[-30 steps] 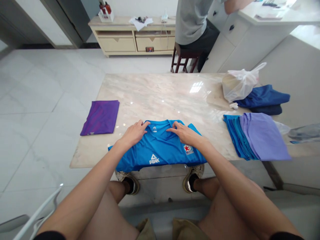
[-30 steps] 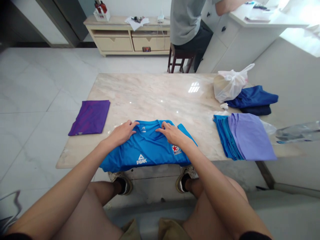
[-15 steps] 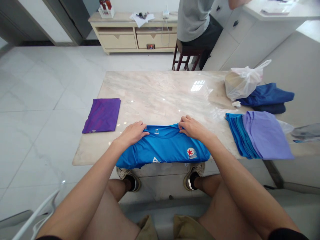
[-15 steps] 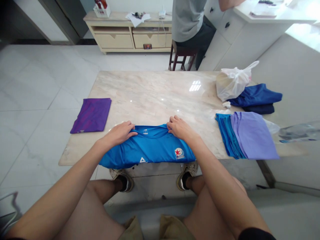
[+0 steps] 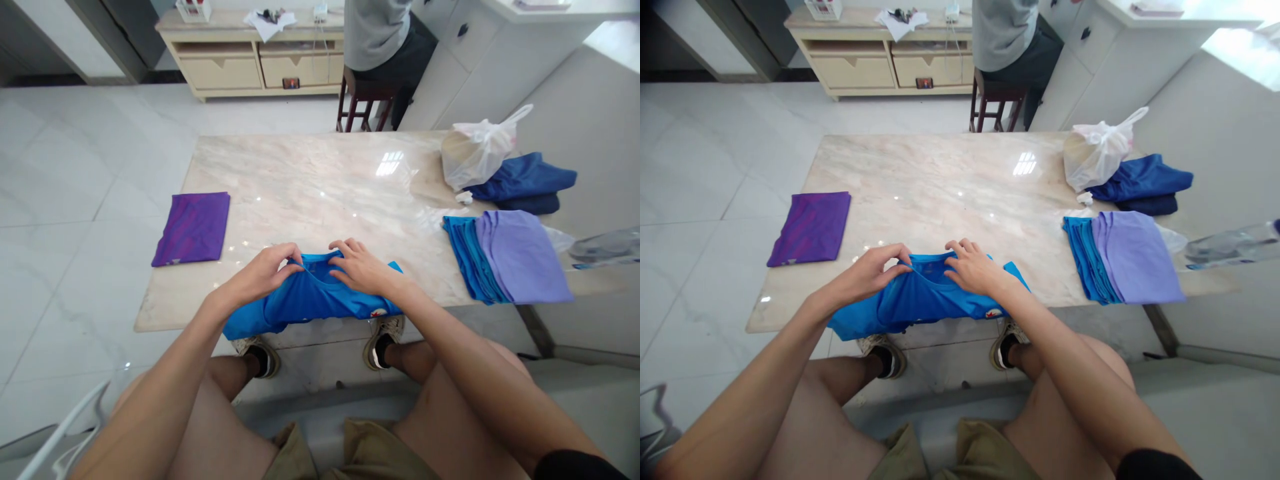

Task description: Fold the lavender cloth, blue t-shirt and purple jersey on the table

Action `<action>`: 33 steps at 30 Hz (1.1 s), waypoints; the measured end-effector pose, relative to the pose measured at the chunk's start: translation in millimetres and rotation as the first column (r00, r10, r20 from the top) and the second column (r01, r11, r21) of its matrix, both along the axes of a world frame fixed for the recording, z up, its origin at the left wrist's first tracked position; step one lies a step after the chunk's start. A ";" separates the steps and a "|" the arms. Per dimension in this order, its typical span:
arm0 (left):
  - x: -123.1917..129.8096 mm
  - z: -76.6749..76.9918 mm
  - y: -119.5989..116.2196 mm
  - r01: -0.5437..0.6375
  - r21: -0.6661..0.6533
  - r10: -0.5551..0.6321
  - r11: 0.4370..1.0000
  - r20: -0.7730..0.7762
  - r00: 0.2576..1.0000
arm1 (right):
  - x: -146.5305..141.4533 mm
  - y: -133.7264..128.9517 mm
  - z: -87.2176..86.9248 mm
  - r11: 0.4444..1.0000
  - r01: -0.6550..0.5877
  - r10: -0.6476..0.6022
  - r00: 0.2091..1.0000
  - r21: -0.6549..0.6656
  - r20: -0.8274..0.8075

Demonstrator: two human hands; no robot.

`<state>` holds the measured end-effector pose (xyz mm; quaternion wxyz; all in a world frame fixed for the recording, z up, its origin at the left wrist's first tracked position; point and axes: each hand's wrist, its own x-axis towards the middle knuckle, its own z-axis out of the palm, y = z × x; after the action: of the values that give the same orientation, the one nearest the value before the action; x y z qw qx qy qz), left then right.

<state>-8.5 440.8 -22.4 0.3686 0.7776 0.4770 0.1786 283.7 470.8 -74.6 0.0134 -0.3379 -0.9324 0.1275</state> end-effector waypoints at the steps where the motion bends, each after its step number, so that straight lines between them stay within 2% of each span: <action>1: -1.3 1.1 -0.5 -0.008 -0.001 0.008 1.000 0.023 1.000 | 2.5 2.2 0.2 0.999 0.027 -0.028 0.999 0.033 0.032; 5: -9.1 0.5 -0.1 -0.036 0.019 0.035 0.999 0.042 0.998 | 28.0 18.1 6.1 0.974 0.158 -0.180 0.975 0.159 0.133; 8: -17.8 -4.5 2.5 -0.014 0.050 0.015 0.999 -0.008 1.000 | 49.0 25.3 16.6 0.959 0.219 -0.249 0.955 0.182 0.163; 14: -35.6 -17.0 11.8 0.104 0.119 -0.071 0.987 -0.255 0.964 | 76.7 22.9 35.8 0.980 0.196 -0.193 0.977 -0.020 0.094; 19: -37.7 -14.4 12.5 0.111 0.080 -0.077 0.991 -0.348 0.935 | 85.0 15.8 41.4 0.964 0.165 -0.197 0.970 -0.209 -0.141; 21: -35.3 -10.2 9.9 0.085 0.054 -0.064 0.995 -0.310 0.949 | 85.6 12.1 45.6 0.951 0.154 -0.224 0.941 -0.266 -0.255; 24: -30.8 -1.3 4.2 0.029 -0.005 -0.030 1.000 -0.170 0.985 | 87.8 8.3 54.1 0.917 0.173 -0.313 0.870 -0.359 -0.381; 27: -26.4 8.1 -2.6 -0.068 -0.068 0.067 0.995 -0.025 0.997 | 89.8 5.5 61.2 0.873 0.203 -0.411 0.796 -0.443 -0.444; 30: -20.6 11.8 -12.4 -0.185 -0.082 0.193 0.979 0.102 0.976 | 84.6 -2.2 63.8 0.836 0.207 -0.487 0.709 -0.509 -0.511; 33: -11.7 9.6 -28.5 -0.301 -0.075 0.310 0.951 0.237 0.921 | 71.8 -19.1 64.1 0.814 0.222 -0.542 0.624 -0.536 -0.563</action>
<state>-20.2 412.3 -12.7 0.4067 0.6587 0.5463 0.3198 355.5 451.7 -10.5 0.3171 -0.4544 -0.7104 0.4339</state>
